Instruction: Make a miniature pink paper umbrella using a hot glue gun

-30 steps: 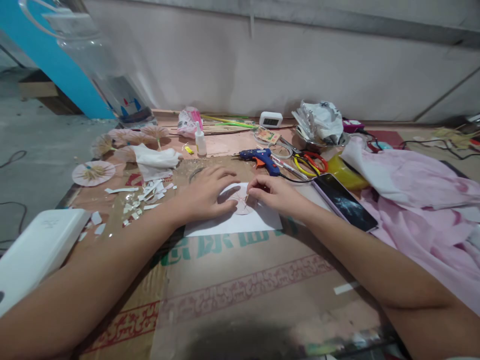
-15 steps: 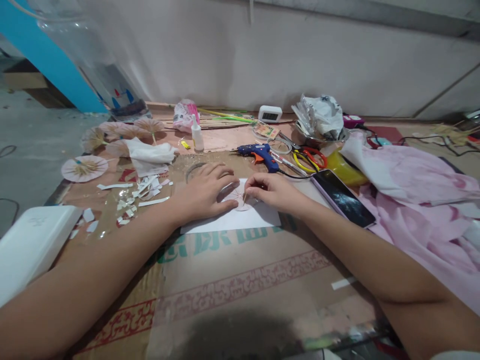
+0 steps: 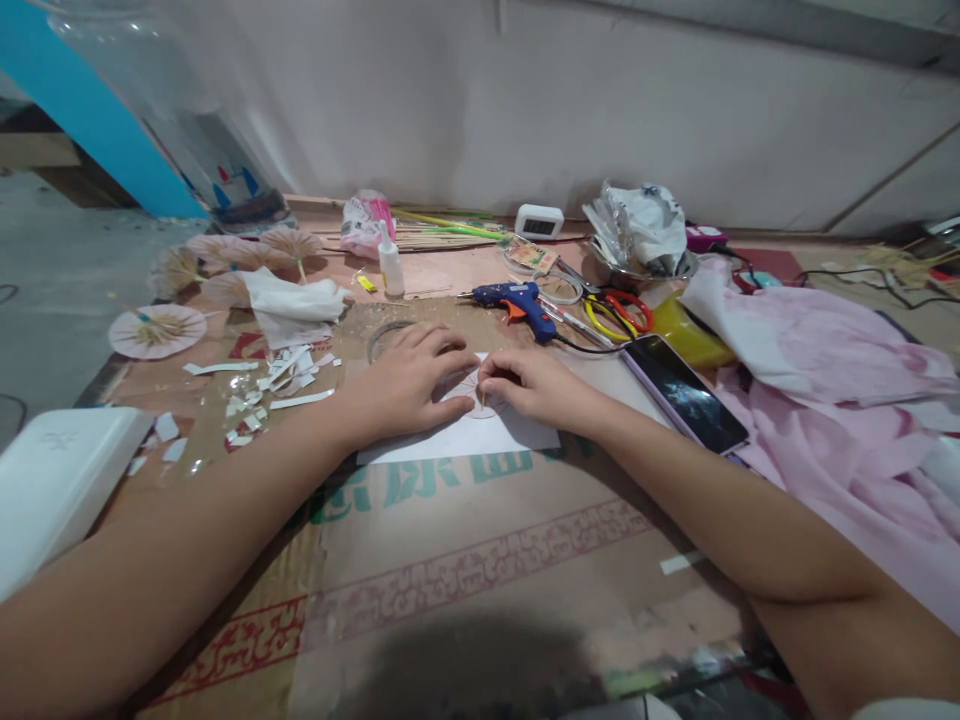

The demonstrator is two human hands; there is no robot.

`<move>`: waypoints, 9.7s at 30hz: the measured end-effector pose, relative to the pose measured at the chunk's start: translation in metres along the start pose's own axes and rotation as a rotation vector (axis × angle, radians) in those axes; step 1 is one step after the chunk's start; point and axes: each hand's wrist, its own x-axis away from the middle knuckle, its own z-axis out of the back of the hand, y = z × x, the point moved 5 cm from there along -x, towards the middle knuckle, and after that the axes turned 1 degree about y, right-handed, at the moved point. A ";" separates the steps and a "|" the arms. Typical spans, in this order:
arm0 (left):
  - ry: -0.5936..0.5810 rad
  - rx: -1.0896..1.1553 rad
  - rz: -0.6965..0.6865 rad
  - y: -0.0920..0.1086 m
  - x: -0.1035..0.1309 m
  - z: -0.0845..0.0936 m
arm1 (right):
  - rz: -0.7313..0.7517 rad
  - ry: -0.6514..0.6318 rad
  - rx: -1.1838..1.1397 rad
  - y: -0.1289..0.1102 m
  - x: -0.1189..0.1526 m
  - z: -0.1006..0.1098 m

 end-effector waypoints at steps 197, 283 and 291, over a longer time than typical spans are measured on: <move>0.176 0.029 -0.094 0.028 0.010 -0.004 | -0.008 0.129 0.264 0.011 0.004 0.006; 0.259 0.235 -0.148 0.033 0.022 0.021 | 0.201 0.128 0.321 0.012 0.006 0.003; 0.292 0.116 -0.106 0.025 0.019 0.012 | 0.082 0.185 0.455 0.011 0.008 0.009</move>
